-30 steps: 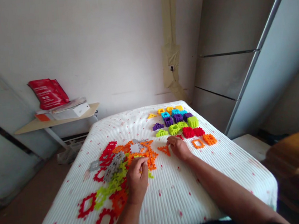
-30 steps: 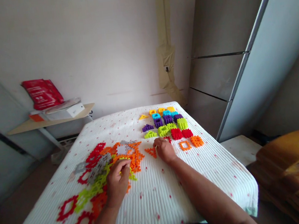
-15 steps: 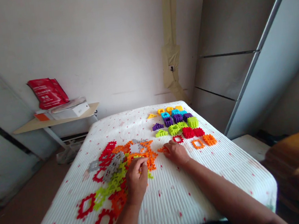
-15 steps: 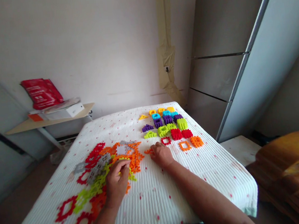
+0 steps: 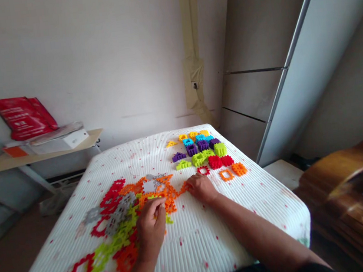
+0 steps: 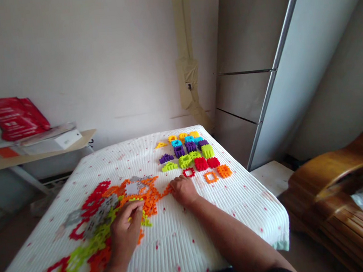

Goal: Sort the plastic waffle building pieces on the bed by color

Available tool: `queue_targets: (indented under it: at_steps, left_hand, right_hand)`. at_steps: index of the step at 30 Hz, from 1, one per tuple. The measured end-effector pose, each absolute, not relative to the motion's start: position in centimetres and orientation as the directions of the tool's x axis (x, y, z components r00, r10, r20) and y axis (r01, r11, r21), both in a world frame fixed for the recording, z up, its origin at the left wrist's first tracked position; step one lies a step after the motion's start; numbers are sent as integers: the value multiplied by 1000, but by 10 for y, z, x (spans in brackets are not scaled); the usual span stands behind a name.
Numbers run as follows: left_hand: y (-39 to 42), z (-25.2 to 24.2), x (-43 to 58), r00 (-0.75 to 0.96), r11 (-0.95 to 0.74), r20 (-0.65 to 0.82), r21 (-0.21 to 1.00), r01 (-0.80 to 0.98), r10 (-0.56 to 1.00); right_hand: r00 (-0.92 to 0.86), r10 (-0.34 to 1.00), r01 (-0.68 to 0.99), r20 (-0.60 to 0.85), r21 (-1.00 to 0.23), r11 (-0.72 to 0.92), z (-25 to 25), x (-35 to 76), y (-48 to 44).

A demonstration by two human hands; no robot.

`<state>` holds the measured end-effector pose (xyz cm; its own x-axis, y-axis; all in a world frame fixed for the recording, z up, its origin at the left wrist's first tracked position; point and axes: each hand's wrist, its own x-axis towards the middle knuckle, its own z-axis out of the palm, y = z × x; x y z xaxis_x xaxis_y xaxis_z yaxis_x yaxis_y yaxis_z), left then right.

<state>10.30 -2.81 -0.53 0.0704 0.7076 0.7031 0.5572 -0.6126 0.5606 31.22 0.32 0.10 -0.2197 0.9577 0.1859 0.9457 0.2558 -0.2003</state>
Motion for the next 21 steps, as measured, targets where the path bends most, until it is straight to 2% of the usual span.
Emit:
queue_targets:
  at_steps: [3, 6, 9, 14, 21]
  left_hand:
    - [-27, -7, 102, 68, -612, 705, 559, 559, 706]
    - [-27, -8, 101, 61, -613, 711, 555, 563, 700]
    - [-28, -7, 100, 61, -622, 723, 545, 561, 688]
    - [-29, -5, 102, 75, -640, 736, 528, 558, 673]
    - [-28, -7, 103, 72, -648, 737, 539, 539, 673]
  right_hand:
    - [-258, 939, 927, 228, -214, 307, 2, 318, 1]
    - [-285, 906, 880, 312, -288, 376, 5, 333, -3]
    - [-232, 901, 854, 365, -366, 368, 9, 358, -9]
    - [-153, 945, 876, 290, -403, 265, 5, 396, -22]
    - [-134, 952, 898, 274, -374, 233, -3, 405, -24]
